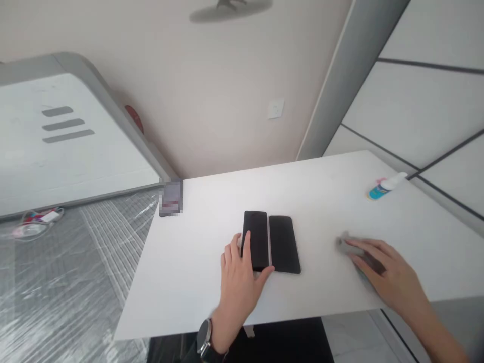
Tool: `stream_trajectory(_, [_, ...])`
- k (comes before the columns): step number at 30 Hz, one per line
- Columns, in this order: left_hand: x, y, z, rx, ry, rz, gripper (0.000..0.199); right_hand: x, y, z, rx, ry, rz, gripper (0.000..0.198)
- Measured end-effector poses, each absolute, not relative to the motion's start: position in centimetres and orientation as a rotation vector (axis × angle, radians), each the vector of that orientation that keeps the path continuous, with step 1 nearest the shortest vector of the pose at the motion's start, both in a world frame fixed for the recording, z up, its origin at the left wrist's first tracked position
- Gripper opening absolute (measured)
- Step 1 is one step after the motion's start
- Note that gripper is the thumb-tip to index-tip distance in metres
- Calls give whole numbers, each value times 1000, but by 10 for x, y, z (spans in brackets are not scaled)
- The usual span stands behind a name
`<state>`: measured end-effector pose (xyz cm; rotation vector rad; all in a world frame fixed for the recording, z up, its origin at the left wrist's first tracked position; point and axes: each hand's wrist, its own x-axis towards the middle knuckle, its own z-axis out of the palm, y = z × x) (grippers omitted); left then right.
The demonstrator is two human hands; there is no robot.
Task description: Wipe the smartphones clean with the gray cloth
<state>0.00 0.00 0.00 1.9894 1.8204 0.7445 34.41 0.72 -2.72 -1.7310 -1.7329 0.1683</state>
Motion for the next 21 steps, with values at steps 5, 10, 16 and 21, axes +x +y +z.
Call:
stream_trajectory(5, [-10, 3, -2, 2065, 1847, 629, 71, 324, 5, -10, -1698, -1670, 233, 37])
stream_trajectory(10, [-41, -3, -4, 2095, 1850, 657, 75, 265, 32, 30, -1498, -1635, 151, 24])
stream_trajectory(16, [-71, -25, -12, 2033, 1870, 759, 85, 157, 59, 7, -1142, -2085, 199, 37])
stream_trajectory(21, [-81, -30, -18, 1965, 1862, 841, 100, 107, 21, -8, -904, -2457, 333, 46])
